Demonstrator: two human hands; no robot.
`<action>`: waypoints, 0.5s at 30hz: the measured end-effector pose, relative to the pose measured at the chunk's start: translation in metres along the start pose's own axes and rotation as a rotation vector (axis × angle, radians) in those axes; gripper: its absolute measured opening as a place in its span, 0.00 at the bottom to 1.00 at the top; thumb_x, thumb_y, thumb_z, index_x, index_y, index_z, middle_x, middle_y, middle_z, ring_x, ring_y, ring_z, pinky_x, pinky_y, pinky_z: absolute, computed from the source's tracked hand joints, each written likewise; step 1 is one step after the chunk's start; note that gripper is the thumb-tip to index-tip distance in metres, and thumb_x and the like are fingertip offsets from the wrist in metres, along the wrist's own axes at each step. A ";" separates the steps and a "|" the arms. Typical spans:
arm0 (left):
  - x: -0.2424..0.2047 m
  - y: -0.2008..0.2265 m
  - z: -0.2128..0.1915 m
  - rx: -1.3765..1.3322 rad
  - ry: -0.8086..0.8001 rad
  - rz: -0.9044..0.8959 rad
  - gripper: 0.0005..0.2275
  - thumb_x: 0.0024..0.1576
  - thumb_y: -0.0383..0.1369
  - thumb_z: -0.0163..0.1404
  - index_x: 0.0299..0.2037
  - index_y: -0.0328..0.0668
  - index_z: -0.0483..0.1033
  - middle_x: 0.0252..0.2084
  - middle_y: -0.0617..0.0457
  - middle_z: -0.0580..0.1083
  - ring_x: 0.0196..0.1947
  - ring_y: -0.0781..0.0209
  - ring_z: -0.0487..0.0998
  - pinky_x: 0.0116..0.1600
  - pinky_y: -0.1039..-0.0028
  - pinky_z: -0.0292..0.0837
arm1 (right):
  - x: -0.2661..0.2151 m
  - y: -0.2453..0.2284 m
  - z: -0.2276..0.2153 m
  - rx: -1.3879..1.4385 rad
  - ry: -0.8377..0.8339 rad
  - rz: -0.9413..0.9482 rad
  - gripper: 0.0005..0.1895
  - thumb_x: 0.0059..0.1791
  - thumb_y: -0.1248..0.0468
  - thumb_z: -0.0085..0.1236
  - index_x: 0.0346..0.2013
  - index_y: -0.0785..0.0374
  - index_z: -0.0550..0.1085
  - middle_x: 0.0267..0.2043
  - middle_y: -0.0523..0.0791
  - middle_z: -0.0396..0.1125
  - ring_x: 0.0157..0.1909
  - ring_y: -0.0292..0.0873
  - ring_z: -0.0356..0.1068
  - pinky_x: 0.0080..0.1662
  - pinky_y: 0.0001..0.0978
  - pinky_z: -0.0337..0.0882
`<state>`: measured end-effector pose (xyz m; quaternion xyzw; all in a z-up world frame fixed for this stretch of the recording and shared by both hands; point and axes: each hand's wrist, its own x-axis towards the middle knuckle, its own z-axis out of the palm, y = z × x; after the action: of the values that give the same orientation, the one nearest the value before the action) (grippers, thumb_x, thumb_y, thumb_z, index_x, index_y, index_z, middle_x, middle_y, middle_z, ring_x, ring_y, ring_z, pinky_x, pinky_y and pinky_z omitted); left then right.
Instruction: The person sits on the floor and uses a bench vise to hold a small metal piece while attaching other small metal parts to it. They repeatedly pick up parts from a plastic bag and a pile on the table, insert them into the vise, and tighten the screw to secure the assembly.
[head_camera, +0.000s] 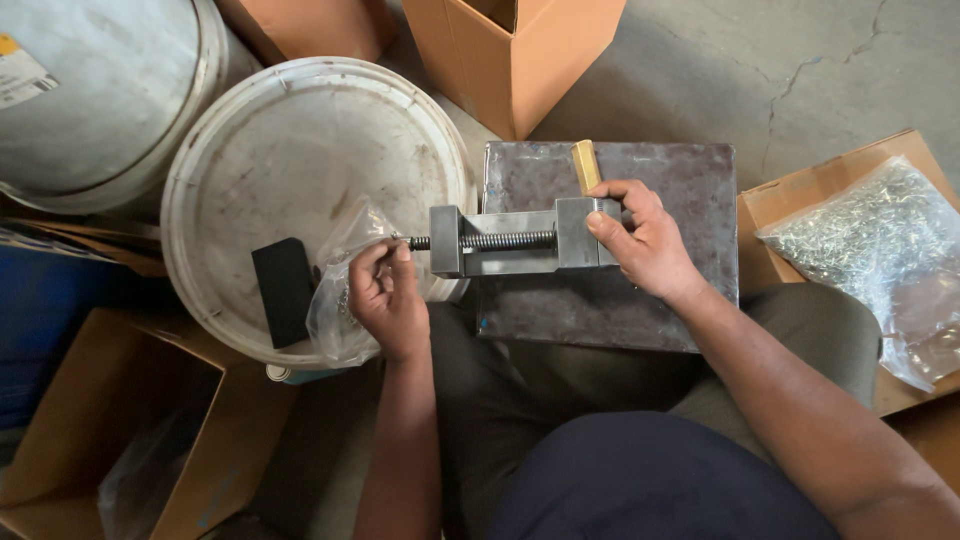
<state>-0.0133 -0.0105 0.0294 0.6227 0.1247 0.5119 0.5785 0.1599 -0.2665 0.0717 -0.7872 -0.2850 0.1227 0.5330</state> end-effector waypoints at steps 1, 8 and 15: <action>0.000 0.000 0.000 -0.002 -0.003 -0.001 0.05 0.64 0.21 0.53 0.48 0.34 0.72 0.46 0.46 0.78 0.46 0.64 0.80 0.52 0.74 0.80 | 0.000 0.000 0.000 -0.001 0.000 -0.008 0.16 0.54 0.59 0.57 0.56 0.59 0.71 0.50 0.46 0.63 0.52 0.40 0.64 0.50 0.33 0.71; -0.001 0.001 0.001 0.009 -0.010 0.002 0.05 0.65 0.21 0.52 0.48 0.33 0.72 0.48 0.45 0.78 0.48 0.63 0.81 0.56 0.72 0.80 | 0.000 -0.001 0.000 -0.005 -0.001 -0.011 0.17 0.55 0.58 0.57 0.57 0.59 0.71 0.51 0.46 0.63 0.51 0.40 0.65 0.50 0.34 0.72; -0.005 0.000 0.000 0.058 0.085 -0.097 0.06 0.64 0.21 0.55 0.48 0.31 0.73 0.42 0.51 0.75 0.37 0.70 0.71 0.43 0.79 0.69 | -0.003 -0.002 -0.014 0.022 -0.095 0.044 0.23 0.55 0.54 0.53 0.62 0.59 0.69 0.52 0.47 0.65 0.50 0.39 0.66 0.52 0.34 0.70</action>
<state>-0.0156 -0.0141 0.0272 0.6102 0.1938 0.5056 0.5784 0.1640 -0.2781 0.0790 -0.7806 -0.2914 0.1745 0.5246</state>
